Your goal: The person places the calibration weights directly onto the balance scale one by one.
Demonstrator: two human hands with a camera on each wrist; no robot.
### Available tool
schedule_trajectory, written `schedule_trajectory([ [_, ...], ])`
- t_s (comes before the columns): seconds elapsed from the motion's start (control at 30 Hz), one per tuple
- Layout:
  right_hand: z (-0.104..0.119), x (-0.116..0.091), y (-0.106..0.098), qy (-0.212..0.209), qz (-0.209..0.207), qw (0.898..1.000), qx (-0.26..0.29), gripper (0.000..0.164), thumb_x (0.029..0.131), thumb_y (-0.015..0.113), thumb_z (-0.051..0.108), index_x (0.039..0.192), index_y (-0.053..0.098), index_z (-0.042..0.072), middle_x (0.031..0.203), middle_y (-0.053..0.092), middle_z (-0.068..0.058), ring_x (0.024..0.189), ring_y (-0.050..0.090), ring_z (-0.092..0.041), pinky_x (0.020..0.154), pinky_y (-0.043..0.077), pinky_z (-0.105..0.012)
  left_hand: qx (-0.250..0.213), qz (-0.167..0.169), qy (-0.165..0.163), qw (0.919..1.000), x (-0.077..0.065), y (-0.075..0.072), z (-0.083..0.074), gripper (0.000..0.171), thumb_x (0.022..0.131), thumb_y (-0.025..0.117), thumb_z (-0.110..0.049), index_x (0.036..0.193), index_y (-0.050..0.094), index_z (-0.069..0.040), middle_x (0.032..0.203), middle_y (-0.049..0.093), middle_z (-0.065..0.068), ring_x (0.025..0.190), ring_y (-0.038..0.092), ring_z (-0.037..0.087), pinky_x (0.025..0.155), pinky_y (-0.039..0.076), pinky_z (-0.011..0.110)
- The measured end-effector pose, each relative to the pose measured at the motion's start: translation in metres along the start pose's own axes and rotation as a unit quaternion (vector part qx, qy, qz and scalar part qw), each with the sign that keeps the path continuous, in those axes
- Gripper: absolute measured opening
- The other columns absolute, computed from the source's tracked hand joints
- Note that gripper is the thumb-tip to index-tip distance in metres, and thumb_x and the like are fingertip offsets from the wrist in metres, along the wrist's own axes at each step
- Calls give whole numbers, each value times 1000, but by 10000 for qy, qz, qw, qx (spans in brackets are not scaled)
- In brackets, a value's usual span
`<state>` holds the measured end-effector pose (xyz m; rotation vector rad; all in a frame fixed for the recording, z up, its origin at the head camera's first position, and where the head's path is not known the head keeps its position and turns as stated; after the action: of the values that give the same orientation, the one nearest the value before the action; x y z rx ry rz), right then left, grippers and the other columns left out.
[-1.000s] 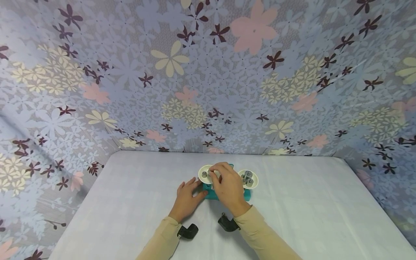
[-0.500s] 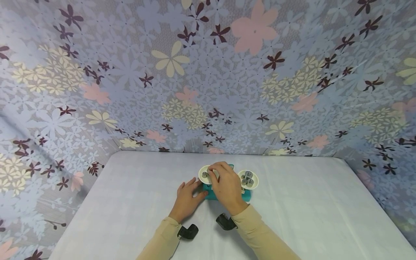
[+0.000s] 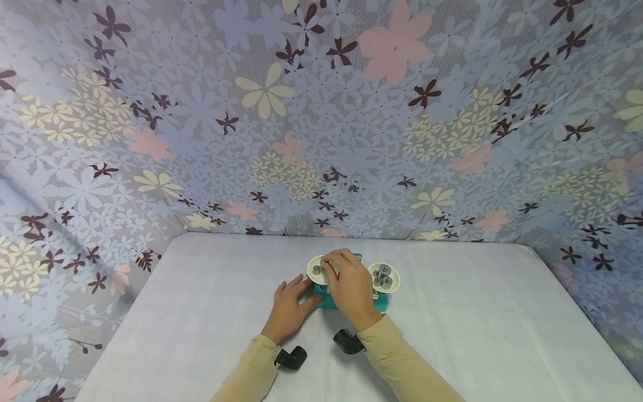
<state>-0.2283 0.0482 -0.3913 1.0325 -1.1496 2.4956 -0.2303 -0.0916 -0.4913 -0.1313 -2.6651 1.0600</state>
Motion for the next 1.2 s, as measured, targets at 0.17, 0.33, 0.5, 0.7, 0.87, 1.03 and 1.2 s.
schedule_trajectory([
  [0.17, 0, 1, 0, -62, -71, 10000, -2, 7, 84, 70, 16, 90, 71, 15, 94, 64, 4, 74, 62, -10, 57, 51, -27, -24, 13, 5, 10000, 0, 0, 0, 51, 89, 59, -40, 128, 55, -8, 130, 55, 5, 131, 38, 24, 110, 14, 52],
  [0.33, 1, 0, 0, -86, -102, 9999, -42, 7, 83, 70, 16, 90, 71, 14, 94, 64, 2, 75, 63, -12, 57, 52, -29, -40, 33, -5, 10000, 1, 0, 0, 51, 89, 59, -40, 129, 55, -8, 130, 55, 5, 131, 37, 25, 110, 13, 52],
  [0.5, 1, 1, 0, -22, -79, 9999, -81, 7, 84, 70, 16, 90, 71, 14, 94, 64, 2, 75, 64, -13, 57, 52, -29, -22, 42, -48, 10000, 0, 0, 0, 50, 89, 59, -39, 129, 55, -8, 130, 55, 5, 132, 37, 24, 111, 13, 51],
  [0.7, 1, 0, 1, 24, -54, 9999, -141, 8, 85, 68, 15, 92, 72, 15, 95, 64, 1, 76, 64, -14, 56, 53, -30, -35, 51, -75, 10000, 0, 0, 0, 51, 89, 59, -39, 129, 55, -8, 130, 55, 5, 131, 37, 25, 111, 13, 51],
  [0.87, 2, -1, 1, 17, -24, 9998, -187, 14, 86, 67, 14, 99, 71, 15, 96, 64, 1, 78, 64, -15, 55, 52, -30, 2, 39, -62, 10000, 1, 0, 0, 50, 89, 59, -39, 129, 55, -8, 130, 55, 5, 131, 37, 25, 110, 14, 52],
  [1.03, 5, -4, -1, -38, -14, 9999, -143, 17, 85, 67, 14, 102, 70, 15, 98, 63, 0, 63, 58, -10, 46, 45, -22, 11, 15, -59, 10000, 1, 0, 1, 49, 89, 59, -38, 128, 56, -8, 130, 55, 5, 131, 38, 24, 110, 14, 52],
  [1.2, 7, -7, -9, -27, -108, 9998, 160, 18, 84, 68, 13, 102, 69, 14, 100, 62, -1, 54, 47, -2, 44, 39, -16, -14, 33, -68, 10000, 0, 0, 0, 50, 89, 59, -39, 128, 56, -8, 130, 55, 5, 131, 37, 24, 111, 13, 51],
])
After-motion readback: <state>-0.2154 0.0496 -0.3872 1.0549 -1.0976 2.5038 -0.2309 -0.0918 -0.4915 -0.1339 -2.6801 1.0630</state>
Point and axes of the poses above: each hand's wrist, its own x-axis towards the middle knuckle, its own y-axis out of the palm, z = x × y, the point moved 5 cm from there along x, towards the middle knuckle
